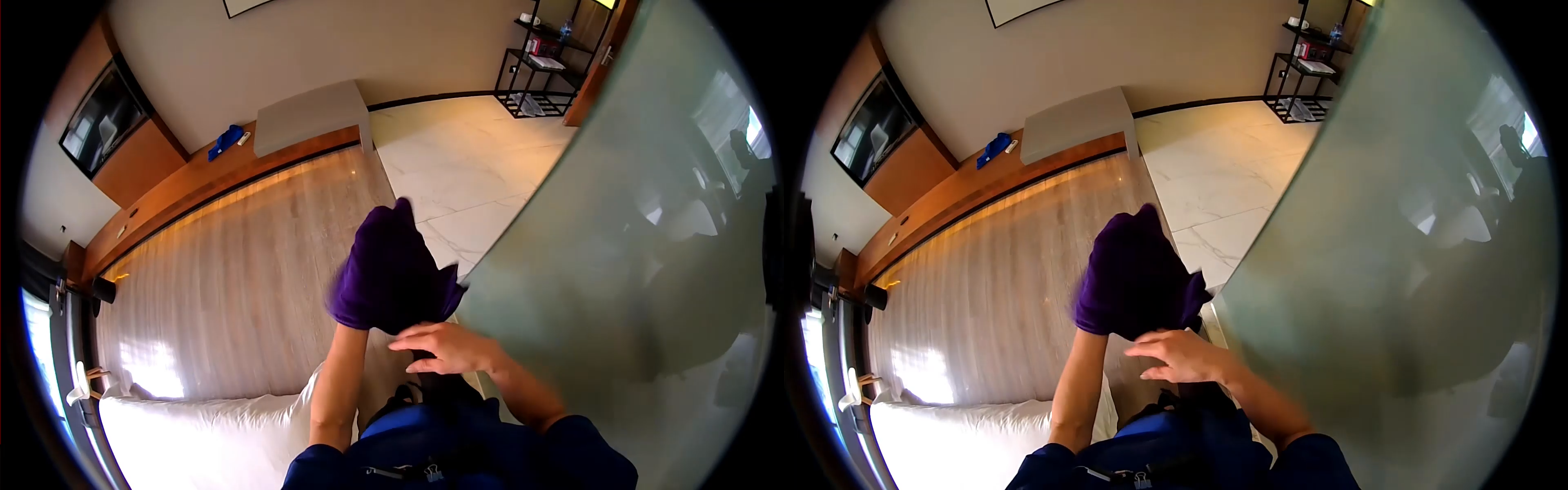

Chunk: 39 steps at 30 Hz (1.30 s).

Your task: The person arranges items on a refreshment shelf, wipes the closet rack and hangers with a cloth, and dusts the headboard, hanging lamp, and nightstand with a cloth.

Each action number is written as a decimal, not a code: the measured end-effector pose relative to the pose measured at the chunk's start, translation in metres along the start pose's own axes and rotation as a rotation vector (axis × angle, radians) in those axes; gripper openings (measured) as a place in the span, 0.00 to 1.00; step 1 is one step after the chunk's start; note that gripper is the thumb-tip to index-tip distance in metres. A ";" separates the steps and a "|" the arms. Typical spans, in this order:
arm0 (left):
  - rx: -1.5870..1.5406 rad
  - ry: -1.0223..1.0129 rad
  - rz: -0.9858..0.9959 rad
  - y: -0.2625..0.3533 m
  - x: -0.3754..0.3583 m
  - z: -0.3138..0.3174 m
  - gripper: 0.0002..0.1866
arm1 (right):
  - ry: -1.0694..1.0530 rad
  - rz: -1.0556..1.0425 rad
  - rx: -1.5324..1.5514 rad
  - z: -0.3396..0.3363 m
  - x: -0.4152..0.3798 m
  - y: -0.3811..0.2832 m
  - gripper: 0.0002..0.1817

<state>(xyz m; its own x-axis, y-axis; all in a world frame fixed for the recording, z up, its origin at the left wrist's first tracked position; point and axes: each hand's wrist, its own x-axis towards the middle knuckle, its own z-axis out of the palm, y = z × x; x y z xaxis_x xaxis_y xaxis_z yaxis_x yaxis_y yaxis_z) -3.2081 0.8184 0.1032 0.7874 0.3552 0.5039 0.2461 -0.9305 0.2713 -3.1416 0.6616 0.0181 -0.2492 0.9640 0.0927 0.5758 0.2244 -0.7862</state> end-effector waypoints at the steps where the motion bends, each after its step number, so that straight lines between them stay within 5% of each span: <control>1: -0.170 0.029 -0.024 -0.009 0.007 0.009 0.24 | -0.021 0.170 0.084 -0.011 0.003 0.020 0.23; 3: -0.647 0.137 -0.171 -0.037 0.018 0.043 0.25 | 0.164 0.311 0.157 -0.020 0.003 0.067 0.18; 5: -0.682 0.194 -0.304 -0.085 0.030 0.100 0.28 | 0.457 0.343 0.174 -0.049 0.008 0.127 0.14; 7: -0.140 0.091 -0.270 -0.127 0.038 0.127 0.33 | 0.659 0.453 0.293 -0.078 0.022 0.160 0.12; 13: 0.005 0.136 -0.266 -0.158 0.127 0.140 0.39 | 0.895 0.651 0.617 -0.177 0.085 0.212 0.13; 18: -0.107 0.121 -0.248 -0.177 0.188 0.184 0.39 | 1.089 0.619 0.922 -0.199 0.126 0.259 0.27; 21: -0.450 0.073 -0.195 -0.164 0.248 0.181 0.35 | 1.138 0.436 1.512 -0.212 0.139 0.283 0.34; 24: -0.407 -0.311 0.055 -0.148 0.322 0.182 0.32 | 1.137 0.179 1.709 -0.223 0.160 0.321 0.37; 27: -0.375 -0.530 0.283 -0.146 0.355 0.212 0.27 | 1.101 0.091 1.687 -0.230 0.162 0.337 0.36; 28: -0.605 -0.457 0.273 -0.158 0.346 0.243 0.24 | 1.129 0.093 1.690 -0.231 0.160 0.343 0.36; 32: -1.161 -0.351 -0.022 -0.163 0.336 0.371 0.19 | 1.292 0.018 1.672 -0.225 0.140 0.377 0.41; 34: -0.373 -0.309 0.606 -0.137 0.374 0.375 0.22 | 1.409 -0.035 1.529 -0.240 0.127 0.397 0.35; 39: -0.431 -0.512 0.625 -0.080 0.437 0.486 0.28 | 1.675 0.205 1.227 -0.317 0.056 0.469 0.32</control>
<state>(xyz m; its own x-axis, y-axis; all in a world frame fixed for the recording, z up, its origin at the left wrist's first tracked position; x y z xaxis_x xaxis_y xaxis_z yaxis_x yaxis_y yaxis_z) -2.6091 1.0048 -0.0967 0.8860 -0.3806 0.2647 -0.4604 -0.7897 0.4055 -2.6388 0.8662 -0.1514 0.9261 0.2868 -0.2451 -0.3740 0.6126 -0.6963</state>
